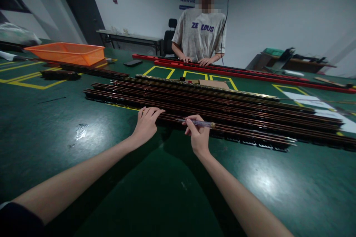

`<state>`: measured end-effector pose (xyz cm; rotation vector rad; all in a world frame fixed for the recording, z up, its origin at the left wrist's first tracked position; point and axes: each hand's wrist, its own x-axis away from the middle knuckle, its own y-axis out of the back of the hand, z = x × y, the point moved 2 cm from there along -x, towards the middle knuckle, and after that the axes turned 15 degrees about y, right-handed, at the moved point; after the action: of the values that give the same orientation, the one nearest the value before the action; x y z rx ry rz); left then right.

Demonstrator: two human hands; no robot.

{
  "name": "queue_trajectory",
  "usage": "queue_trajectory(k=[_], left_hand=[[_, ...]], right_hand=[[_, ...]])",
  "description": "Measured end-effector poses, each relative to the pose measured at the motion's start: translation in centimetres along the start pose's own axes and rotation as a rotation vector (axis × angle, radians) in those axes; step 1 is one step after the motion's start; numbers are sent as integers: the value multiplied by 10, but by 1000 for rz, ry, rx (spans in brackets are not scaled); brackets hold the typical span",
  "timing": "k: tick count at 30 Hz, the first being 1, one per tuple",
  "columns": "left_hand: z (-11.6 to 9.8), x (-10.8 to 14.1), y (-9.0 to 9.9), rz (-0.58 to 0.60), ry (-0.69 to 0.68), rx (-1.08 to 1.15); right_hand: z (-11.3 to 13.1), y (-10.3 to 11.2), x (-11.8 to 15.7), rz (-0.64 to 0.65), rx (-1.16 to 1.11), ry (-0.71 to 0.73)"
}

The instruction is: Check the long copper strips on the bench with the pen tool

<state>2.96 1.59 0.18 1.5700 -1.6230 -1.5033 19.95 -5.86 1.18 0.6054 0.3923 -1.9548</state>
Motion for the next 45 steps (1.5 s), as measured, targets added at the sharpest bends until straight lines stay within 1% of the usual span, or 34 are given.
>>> queue_trajectory(k=[6, 8, 15, 26, 45], left_hand=[[-2, 0, -1, 21, -80, 37], [-2, 1, -1, 19, -87, 44], [-3, 0, -1, 29, -62, 60], [-3, 1, -1, 46, -59, 92], [-2, 1, 0, 39, -60, 91]], right_hand=[[-3, -1, -1, 81, -38, -16], [-4, -1, -1, 90, -40, -18], [-5, 0, -1, 90, -56, -25], [-4, 0, -1, 94, -49, -7], [-4, -2, -1, 82, -42, -18]])
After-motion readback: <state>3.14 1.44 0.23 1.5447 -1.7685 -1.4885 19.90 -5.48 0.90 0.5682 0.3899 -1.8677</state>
